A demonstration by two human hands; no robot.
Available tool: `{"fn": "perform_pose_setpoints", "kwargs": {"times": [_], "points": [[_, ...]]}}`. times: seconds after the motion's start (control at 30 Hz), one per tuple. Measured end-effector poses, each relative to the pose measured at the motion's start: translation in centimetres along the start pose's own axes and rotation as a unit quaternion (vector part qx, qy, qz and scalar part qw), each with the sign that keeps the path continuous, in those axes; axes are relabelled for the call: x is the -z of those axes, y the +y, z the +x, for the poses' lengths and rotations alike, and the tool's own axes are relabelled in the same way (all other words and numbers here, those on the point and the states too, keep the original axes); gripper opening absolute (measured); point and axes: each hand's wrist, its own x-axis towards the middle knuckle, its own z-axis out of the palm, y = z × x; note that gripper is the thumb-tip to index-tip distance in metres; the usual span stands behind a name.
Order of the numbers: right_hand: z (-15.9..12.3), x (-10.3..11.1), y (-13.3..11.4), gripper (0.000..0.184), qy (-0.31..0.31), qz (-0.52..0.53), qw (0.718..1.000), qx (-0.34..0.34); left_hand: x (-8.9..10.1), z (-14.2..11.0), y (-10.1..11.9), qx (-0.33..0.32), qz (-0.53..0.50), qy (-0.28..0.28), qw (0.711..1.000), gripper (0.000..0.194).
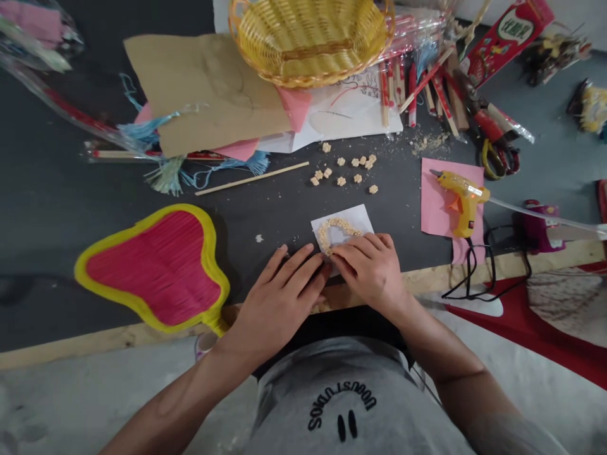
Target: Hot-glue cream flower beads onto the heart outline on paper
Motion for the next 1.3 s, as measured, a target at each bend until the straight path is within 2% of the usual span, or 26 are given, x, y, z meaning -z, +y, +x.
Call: {"fn": "perform_pose_setpoints", "kwargs": {"times": [0.67,0.97,1.3], "points": [[0.1,0.0,-0.1,0.022,0.008,0.005,1.0,-0.007,0.0,0.0,0.0,-0.007,0.011,-0.003,1.0,0.036],[0.5,1.2,-0.4,0.029,-0.035,-0.026,0.999,0.013,-0.1,-0.1,0.0,-0.01,0.019,0.001,1.0,0.037],[0.2,1.3,0.3,0.022,-0.019,-0.029,0.999,-0.025,-0.1,0.0,-0.1,-0.025,0.027,0.013,0.999,0.032]]}}
